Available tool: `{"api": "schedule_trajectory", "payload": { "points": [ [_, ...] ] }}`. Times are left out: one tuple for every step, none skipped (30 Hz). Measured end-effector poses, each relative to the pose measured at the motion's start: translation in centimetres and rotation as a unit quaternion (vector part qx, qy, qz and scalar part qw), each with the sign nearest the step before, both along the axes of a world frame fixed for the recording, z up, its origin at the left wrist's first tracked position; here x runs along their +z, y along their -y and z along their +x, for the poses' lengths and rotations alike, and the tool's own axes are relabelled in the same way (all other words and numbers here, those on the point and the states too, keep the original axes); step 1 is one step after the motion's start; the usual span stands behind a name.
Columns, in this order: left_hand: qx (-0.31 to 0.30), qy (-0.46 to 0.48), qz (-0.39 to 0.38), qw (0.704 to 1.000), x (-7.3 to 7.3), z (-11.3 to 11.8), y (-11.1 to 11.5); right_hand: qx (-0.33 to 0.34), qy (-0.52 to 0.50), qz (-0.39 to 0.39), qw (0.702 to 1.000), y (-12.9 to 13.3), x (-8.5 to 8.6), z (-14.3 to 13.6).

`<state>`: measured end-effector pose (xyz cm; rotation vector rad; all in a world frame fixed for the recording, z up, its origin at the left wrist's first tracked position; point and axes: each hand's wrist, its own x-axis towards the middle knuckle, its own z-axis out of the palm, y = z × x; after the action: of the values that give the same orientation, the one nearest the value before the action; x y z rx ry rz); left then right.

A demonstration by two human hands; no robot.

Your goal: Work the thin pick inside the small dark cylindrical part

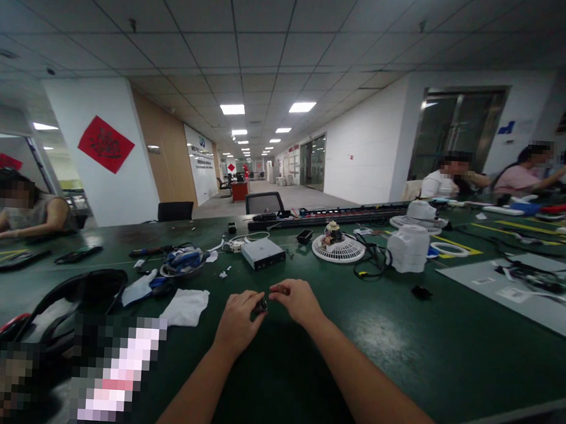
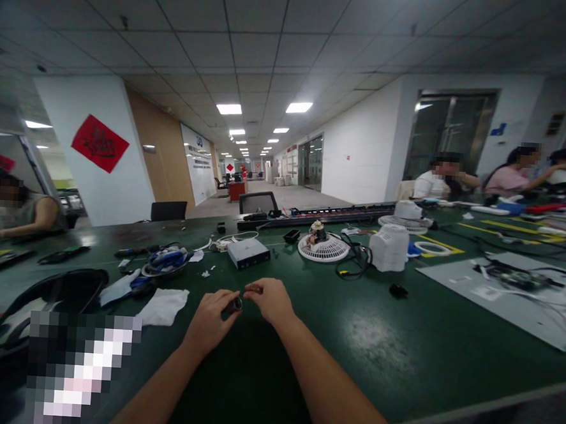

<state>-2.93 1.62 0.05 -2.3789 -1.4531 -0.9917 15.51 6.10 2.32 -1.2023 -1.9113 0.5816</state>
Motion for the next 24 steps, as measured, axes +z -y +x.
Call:
{"api": "schedule_trajectory", "payload": {
  "points": [
    [0.000, 0.000, 0.002, 1.000, -0.01, -0.02, -0.01, 0.007, -0.008, 0.002, 1.000, 0.03, 0.06, -0.05],
    [-0.001, 0.000, 0.004, 1.000, -0.03, -0.04, -0.02, 0.013, -0.016, 0.004, 1.000, 0.05, 0.10, -0.11],
    [-0.002, 0.000, 0.007, 1.000, -0.04, -0.06, -0.03, 0.020, -0.024, 0.005, 1.000, 0.06, 0.11, -0.19],
    [-0.002, 0.000, 0.010, 1.000, -0.05, -0.07, -0.05, 0.026, -0.033, 0.003, 0.999, 0.05, 0.07, -0.28],
    [-0.003, 0.000, 0.012, 1.000, -0.06, -0.09, -0.08, 0.032, -0.043, 0.000, 0.999, 0.03, 0.00, -0.38],
    [-0.003, 0.001, 0.015, 1.000, -0.08, -0.10, -0.10, 0.038, -0.053, -0.006, 0.998, 0.00, -0.11, -0.48],
    [-0.003, 0.002, 0.018, 1.000, -0.10, -0.12, -0.12, 0.047, -0.062, -0.012, 0.997, -0.03, -0.25, -0.59],
    [-0.003, 0.003, 0.020, 1.000, -0.12, -0.14, -0.15, 0.056, -0.069, -0.017, 0.996, -0.04, -0.39, -0.68],
    [-0.003, 0.005, 0.022, 1.000, -0.14, -0.16, -0.17, 0.067, -0.074, -0.020, 0.995, -0.04, -0.53, -0.77],
    [-0.004, 0.006, 0.024, 1.000, -0.17, -0.19, -0.19, 0.078, -0.076, -0.021, 0.994, -0.01, -0.64, -0.84],
    [-0.005, 0.007, 0.025, 1.000, -0.19, -0.23, -0.20, 0.089, -0.076, -0.020, 0.993, 0.04, -0.73, -0.90],
    [-0.005, 0.008, 0.027, 1.000, -0.20, -0.27, -0.22, 0.098, -0.075, -0.016, 0.992, 0.12, -0.80, -0.94],
    [-0.006, 0.009, 0.028, 1.000, -0.22, -0.31, -0.23, 0.106, -0.072, -0.011, 0.992, 0.22, -0.83, -0.98],
    [-0.007, 0.011, 0.029, 1.000, -0.23, -0.34, -0.25, 0.111, -0.070, -0.004, 0.991, 0.32, -0.85, -1.00],
    [-0.007, 0.012, 0.030, 0.999, -0.25, -0.38, -0.27, 0.114, -0.068, 0.003, 0.991, 0.41, -0.85, -1.02],
    [-0.007, 0.014, 0.032, 0.999, -0.27, -0.41, -0.29, 0.114, -0.067, 0.011, 0.991, 0.49, -0.85, -1.03],
    [-0.008, 0.016, 0.033, 0.999, -0.29, -0.44, -0.31, 0.111, -0.067, 0.019, 0.991, 0.55, -0.84, -1.03],
    [-0.008, 0.017, 0.034, 0.999, -0.32, -0.46, -0.34, 0.106, -0.068, 0.026, 0.992, 0.58, -0.83, -1.02],
    [-0.009, 0.018, 0.036, 0.999, -0.36, -0.47, -0.37, 0.099, -0.070, 0.033, 0.992, 0.59, -0.82, -1.00],
    [-0.010, 0.018, 0.037, 0.999, -0.39, -0.47, -0.40, 0.092, -0.073, 0.039, 0.992, 0.58, -0.81, -0.98],
    [-0.011, 0.018, 0.038, 0.999, -0.43, -0.47, -0.44, 0.086, -0.076, 0.043, 0.992, 0.55, -0.81, -0.96],
    [-0.012, 0.018, 0.039, 0.999, -0.46, -0.45, -0.46, 0.082, -0.080, 0.046, 0.992, 0.53, -0.80, -0.94],
    [-0.014, 0.018, 0.040, 0.999, -0.48, -0.43, -0.49, 0.081, -0.083, 0.046, 0.992, 0.53, -0.80, -0.94],
    [-0.015, 0.018, 0.042, 0.999, -0.49, -0.41, -0.50, 0.082, -0.087, 0.046, 0.992, 0.54, -0.80, -0.97]
  ]
}}
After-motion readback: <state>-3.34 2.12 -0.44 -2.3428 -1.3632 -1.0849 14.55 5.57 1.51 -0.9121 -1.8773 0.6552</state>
